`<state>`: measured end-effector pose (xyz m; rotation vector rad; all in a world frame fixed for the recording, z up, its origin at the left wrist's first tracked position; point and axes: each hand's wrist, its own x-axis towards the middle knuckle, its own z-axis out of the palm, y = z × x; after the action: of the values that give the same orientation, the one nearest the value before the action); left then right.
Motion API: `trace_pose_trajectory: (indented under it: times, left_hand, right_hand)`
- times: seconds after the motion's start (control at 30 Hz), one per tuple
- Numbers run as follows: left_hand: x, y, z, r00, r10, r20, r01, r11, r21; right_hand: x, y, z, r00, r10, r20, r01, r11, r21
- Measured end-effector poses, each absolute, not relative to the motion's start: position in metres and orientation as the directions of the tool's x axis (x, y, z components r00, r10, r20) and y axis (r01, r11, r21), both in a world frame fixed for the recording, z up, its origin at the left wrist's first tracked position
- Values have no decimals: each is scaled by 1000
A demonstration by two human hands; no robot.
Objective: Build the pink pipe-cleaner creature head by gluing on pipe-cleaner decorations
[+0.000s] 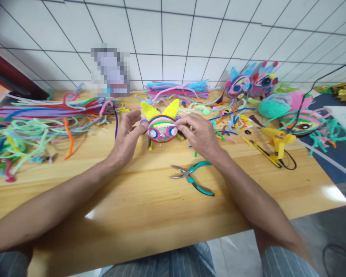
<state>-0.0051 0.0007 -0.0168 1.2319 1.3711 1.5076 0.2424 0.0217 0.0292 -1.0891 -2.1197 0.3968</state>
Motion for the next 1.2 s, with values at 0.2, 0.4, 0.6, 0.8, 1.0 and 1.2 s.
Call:
trace_pose_trajectory:
  times: [0.2, 0.4, 0.6, 0.8, 1.0, 1.2]
  left_hand:
    - [0, -1, -12, -164, 971, 171, 6, -173, 985]
    - [3, -1, -9, -129, 975, 181, 6, -181, 983]
    - [3, 3, -15, -105, 977, 184, 61, -179, 982]
    - [4, 4, -16, -103, 980, 168, 40, -165, 986]
    - [4, 4, -14, -80, 985, 152, 40, -149, 988]
    - [4, 3, -13, -87, 988, 130, 28, -128, 991]
  right_hand:
    - [240, 22, 27, -393, 805, 446, 595, 592, -544]
    - [239, 23, 24, -407, 791, 456, 581, 610, -539]
    - [241, 30, 15, -431, 723, 540, 531, 687, -497]
    - [241, 32, 11, -429, 716, 551, 538, 693, -480]
    - [239, 31, 12, -426, 724, 542, 539, 685, -490]
    - [239, 31, 11, -431, 718, 547, 539, 691, -482]
